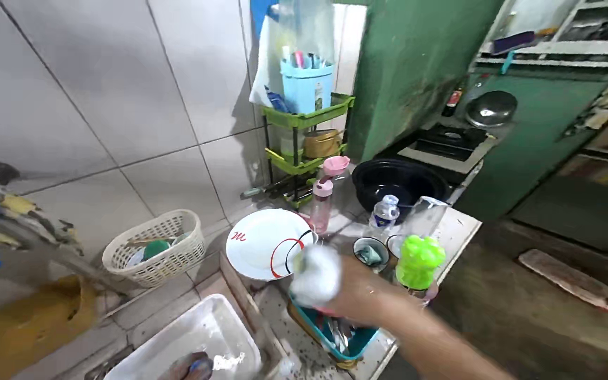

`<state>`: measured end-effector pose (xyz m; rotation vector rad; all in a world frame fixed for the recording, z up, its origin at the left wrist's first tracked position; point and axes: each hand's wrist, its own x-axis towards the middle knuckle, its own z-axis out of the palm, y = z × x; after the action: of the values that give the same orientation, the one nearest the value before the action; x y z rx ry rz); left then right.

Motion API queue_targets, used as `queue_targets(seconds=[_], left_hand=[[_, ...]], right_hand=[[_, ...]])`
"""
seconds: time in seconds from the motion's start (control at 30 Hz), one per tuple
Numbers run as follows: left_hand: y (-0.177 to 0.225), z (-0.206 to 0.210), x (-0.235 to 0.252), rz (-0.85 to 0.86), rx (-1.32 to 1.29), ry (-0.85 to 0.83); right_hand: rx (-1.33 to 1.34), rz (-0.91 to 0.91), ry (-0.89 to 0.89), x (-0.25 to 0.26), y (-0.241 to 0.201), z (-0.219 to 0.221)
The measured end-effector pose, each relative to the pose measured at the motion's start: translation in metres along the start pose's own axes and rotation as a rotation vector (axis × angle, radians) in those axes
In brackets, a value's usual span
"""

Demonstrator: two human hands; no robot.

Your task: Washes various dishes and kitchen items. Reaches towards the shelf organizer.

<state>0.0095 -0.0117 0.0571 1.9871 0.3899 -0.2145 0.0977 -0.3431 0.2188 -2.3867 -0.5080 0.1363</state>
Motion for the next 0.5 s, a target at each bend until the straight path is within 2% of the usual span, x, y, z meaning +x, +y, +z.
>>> queue_targets(seconds=[0.07, 0.1, 0.2, 0.27, 0.33, 0.43, 0.5], left_hand=[[0.042, 0.017, -0.013, 0.116, -0.146, 0.047], [0.06, 0.029, -0.017, 0.145, -0.203, 0.065], [0.106, 0.07, -0.026, 0.073, -0.452, 0.14], [0.125, 0.087, -0.029, 0.015, -0.682, 0.137], [0.144, 0.1, -0.031, 0.005, -0.754, 0.068], [0.178, 0.125, -0.027, 0.041, -0.671, -0.033], [0.202, 0.145, -0.014, 0.147, -0.571, -0.116]], right_hand=[[0.159, 0.011, -0.181, 0.004, -0.01, 0.051], [0.21, 0.003, -0.204, 0.006, -0.011, 0.076], [0.292, -0.089, -0.087, -0.002, -0.016, 0.117], [0.22, -0.169, 0.019, -0.009, -0.01, 0.11], [0.209, -0.149, 0.093, -0.012, 0.004, 0.088], [0.212, -0.124, 0.362, -0.026, 0.028, 0.053], [0.131, -0.146, 0.636, -0.039, 0.048, 0.03]])
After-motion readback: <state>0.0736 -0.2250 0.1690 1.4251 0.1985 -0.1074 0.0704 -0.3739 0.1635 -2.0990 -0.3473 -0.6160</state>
